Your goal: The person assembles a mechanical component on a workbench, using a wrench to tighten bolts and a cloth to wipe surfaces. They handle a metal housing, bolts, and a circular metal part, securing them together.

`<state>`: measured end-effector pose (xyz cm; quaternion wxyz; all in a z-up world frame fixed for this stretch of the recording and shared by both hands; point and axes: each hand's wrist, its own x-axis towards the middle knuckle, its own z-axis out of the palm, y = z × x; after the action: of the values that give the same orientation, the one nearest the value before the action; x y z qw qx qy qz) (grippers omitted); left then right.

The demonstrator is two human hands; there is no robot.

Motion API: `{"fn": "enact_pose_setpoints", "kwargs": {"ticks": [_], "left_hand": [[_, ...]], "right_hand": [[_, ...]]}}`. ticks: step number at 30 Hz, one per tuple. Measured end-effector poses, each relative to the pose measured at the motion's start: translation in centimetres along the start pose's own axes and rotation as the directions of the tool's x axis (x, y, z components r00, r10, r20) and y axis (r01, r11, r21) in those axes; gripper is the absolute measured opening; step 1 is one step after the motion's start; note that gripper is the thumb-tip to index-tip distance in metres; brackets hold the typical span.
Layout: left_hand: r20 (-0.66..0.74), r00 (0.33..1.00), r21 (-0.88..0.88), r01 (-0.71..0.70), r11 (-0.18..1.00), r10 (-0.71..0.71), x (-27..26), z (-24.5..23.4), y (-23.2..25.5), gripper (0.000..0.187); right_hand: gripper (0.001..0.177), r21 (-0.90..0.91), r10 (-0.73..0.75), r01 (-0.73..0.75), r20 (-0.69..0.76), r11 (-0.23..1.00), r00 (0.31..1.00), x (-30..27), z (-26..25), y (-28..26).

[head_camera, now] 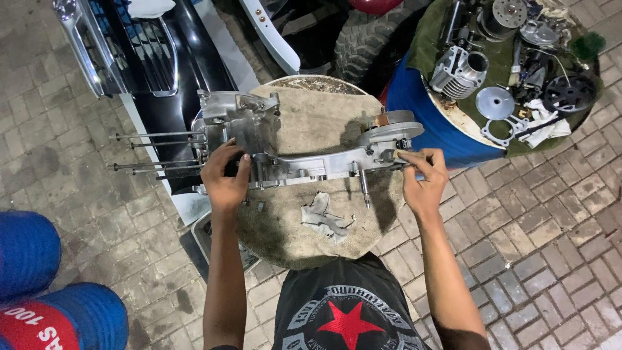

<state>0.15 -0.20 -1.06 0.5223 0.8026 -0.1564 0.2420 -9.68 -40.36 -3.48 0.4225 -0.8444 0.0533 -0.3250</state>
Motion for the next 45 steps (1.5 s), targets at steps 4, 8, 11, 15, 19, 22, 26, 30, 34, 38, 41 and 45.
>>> {"fn": "enact_pose_setpoints", "kwargs": {"ticks": [4, 8, 11, 15, 19, 22, 26, 30, 34, 38, 41, 45], "left_hand": [[-0.053, 0.995, 0.034, -0.08, 0.996, 0.081, 0.6, 0.3, 2.3, 0.014], [-0.104, 0.949, -0.022, -0.302, 0.953, 0.298, 1.5, 4.0, 6.8, 0.015], [-0.003, 0.922, -0.218, -0.378, 0.9, 0.386, 1.0, 9.8, 8.7, 0.021], [0.515, 0.817, -0.158, -0.207, 0.965, 0.26, -0.2, 17.6, 9.2, 0.036], [0.671, 0.701, -0.055, -0.28, 0.958, 0.243, -0.1, 21.0, 9.6, 0.052], [0.688, 0.687, -0.006, -0.317, 0.948, 0.234, -0.2, 21.1, 9.8, 0.046], [0.614, 0.732, -0.031, -0.354, 0.935, 0.297, -0.2, 20.7, 10.4, 0.029], [0.614, 0.738, -0.038, -0.326, 0.945, 0.279, -0.5, 20.7, 10.0, 0.024], [0.623, 0.734, -0.01, -0.338, 0.941, 0.271, -0.4, 20.8, 10.0, 0.026], [0.608, 0.745, -0.022, -0.33, 0.944, 0.275, -0.4, 20.9, 9.8, 0.027], [0.608, 0.745, -0.022, -0.33, 0.944, 0.275, -0.3, 20.8, 10.0, 0.026], [0.603, 0.751, -0.005, -0.335, 0.942, 0.27, -0.6, 21.1, 9.7, 0.027]], "right_hand": [[0.032, -0.014, 0.008, -0.007, 0.024, 1.0, 1.0, 0.3, -0.6, -1.0], [0.019, -0.201, -0.085, 0.085, 0.008, 0.976, 0.996, 0.6, -0.9, -1.5], [0.016, -0.231, -0.15, 0.159, 0.055, 0.96, 0.987, 0.4, -0.8, -0.2], [0.018, -0.252, -0.179, 0.196, 0.091, 0.948, 0.98, 0.6, -0.7, -3.0], [0.025, -0.329, -0.16, 0.173, 0.066, 0.928, 0.985, -0.3, -0.3, -2.0], [0.03, -0.34, -0.16, 0.172, 0.063, 0.925, 0.985, -1.1, 0.4, -1.5], [0.025, -0.299, -0.124, 0.131, 0.042, 0.945, 0.991, -0.6, 0.2, -2.0], [0.022, -0.26, -0.136, 0.129, -0.009, 0.957, 0.991, -0.7, 1.1, -2.9], [0.022, -0.204, -0.043, 0.044, 0.009, 0.978, 0.999, -1.5, 1.8, 0.3], [0.021, -0.179, -0.118, 0.117, 0.004, 0.977, 0.993, -0.9, 1.4, -1.6], [0.021, -0.181, -0.103, 0.104, 0.015, 0.978, 0.995, -0.6, 1.3, -1.3], [0.022, -0.147, -0.129, 0.129, 0.008, 0.981, 0.992, -0.2, 1.1, -1.6]]}}
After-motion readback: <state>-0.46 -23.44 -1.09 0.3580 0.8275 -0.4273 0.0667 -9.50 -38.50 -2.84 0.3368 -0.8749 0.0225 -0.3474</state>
